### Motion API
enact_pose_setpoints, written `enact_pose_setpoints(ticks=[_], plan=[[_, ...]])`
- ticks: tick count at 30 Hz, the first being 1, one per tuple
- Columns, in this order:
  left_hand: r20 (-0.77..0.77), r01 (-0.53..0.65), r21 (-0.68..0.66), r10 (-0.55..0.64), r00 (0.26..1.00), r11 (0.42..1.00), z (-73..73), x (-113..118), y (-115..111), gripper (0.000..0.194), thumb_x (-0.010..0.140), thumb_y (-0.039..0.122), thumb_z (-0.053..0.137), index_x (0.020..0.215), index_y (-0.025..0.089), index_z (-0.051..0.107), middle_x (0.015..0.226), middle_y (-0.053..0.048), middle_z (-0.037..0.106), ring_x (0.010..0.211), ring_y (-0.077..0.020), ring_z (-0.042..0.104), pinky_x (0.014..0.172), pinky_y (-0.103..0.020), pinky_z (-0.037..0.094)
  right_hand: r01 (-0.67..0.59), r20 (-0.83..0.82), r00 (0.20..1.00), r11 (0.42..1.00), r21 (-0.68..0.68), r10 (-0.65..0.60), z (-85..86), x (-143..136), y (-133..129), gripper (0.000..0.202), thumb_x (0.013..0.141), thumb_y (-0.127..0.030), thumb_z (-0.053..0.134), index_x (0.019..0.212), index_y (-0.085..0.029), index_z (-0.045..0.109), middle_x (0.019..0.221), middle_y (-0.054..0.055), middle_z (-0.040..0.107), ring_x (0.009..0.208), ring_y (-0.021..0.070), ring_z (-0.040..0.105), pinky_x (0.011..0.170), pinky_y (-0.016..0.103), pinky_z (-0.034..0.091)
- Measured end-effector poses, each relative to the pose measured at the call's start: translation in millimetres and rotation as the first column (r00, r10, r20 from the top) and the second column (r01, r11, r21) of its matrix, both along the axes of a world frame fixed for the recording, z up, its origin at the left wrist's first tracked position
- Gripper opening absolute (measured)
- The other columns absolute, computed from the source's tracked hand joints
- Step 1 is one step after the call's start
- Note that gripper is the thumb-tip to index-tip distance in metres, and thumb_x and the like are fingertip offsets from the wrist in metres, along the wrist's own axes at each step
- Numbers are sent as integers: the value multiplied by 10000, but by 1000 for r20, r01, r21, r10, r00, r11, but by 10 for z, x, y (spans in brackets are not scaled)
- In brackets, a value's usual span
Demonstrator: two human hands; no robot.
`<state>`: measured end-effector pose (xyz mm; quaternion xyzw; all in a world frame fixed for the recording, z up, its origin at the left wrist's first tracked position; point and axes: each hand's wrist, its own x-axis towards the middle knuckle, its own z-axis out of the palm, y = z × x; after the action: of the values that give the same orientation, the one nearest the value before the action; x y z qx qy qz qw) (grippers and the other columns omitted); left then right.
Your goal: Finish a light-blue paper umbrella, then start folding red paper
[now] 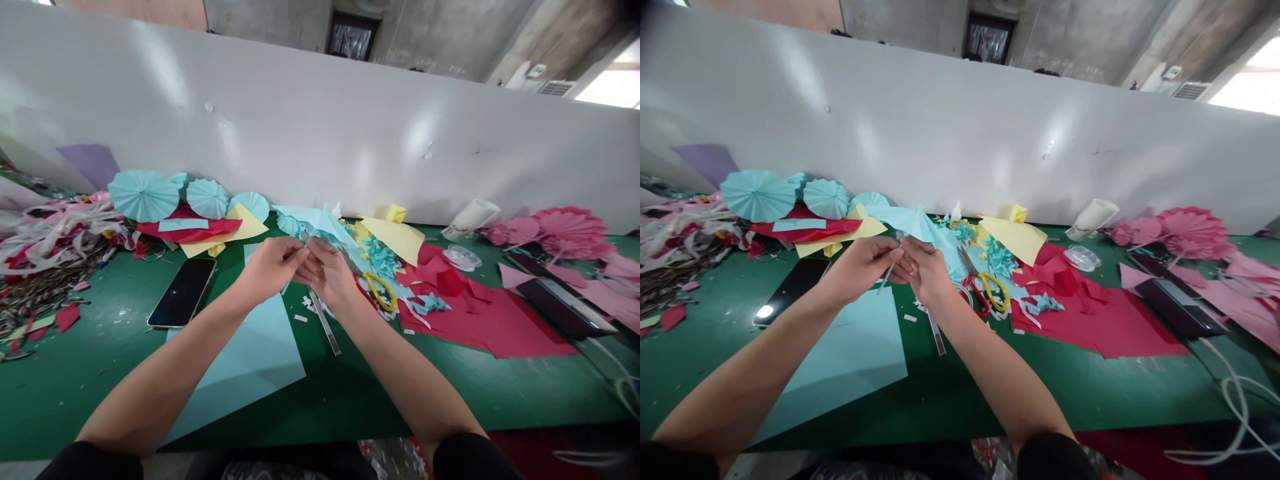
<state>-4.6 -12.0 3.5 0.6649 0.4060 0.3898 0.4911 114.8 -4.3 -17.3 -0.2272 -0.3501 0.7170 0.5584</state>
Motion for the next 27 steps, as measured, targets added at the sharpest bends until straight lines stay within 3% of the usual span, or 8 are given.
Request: enact_pose_setpoints(ticks=[4, 13, 18, 23, 25, 27], plan=[[67, 34, -54, -30, 997, 998, 28, 18, -22, 130, 792, 233, 489, 740, 136, 558, 708, -51, 655, 612, -140, 652, 578, -251, 554, -40, 6, 999, 999, -10, 40, 2, 2, -12, 293, 646, -304, 699, 545, -192, 448, 370, -102, 379, 297, 37, 260, 307, 190, 217], [108, 61, -108, -50, 993, 992, 73, 16, -40, 198, 855, 141, 410, 682, 122, 504, 623, -14, 608, 540, -106, 628, 564, -255, 555, -216, 32, 976, 969, 118, 214, -12, 49, 22, 315, 751, -330, 609, 528, -179, 447, 378, -73, 484, 284, 60, 390, 345, 208, 316], [229, 214, -180, -170, 958, 960, 116, -26, -50, 274, 877, 188, 422, 629, 116, 514, 537, -11, 601, 505, -94, 611, 521, -200, 515, -258, 64, 966, 950, 176, 251, -45, 84, 42, 239, 763, -360, 586, 621, -186, 503, 430, -61, 576, 276, 89, 456, 340, 223, 358], [440, 481, -289, -331, 835, 828, 130, -87, -28, 254, 771, 319, 615, 633, 116, 550, 514, -7, 613, 469, -94, 597, 476, -175, 478, -322, 57, 947, 930, 177, 317, -63, 107, 20, 236, 712, -426, 615, 704, -204, 535, 483, -71, 597, 327, 121, 520, 372, 255, 421], [469, 529, -301, -360, 806, 793, 118, -97, -11, 238, 750, 329, 635, 666, 116, 570, 560, -18, 636, 508, -113, 619, 507, -202, 498, -334, 43, 942, 927, 173, 332, -60, 103, 13, 248, 699, -439, 622, 689, -209, 531, 432, -86, 550, 304, 106, 481, 367, 243, 408], [428, 499, -283, -358, 830, 819, 103, -97, 7, 224, 781, 326, 596, 707, 114, 591, 630, -40, 659, 583, -126, 636, 587, -243, 521, -312, 21, 949, 936, 159, 313, -48, 88, 16, 267, 690, -425, 636, 620, -203, 505, 366, -102, 462, 263, 66, 382, 332, 200, 344]])
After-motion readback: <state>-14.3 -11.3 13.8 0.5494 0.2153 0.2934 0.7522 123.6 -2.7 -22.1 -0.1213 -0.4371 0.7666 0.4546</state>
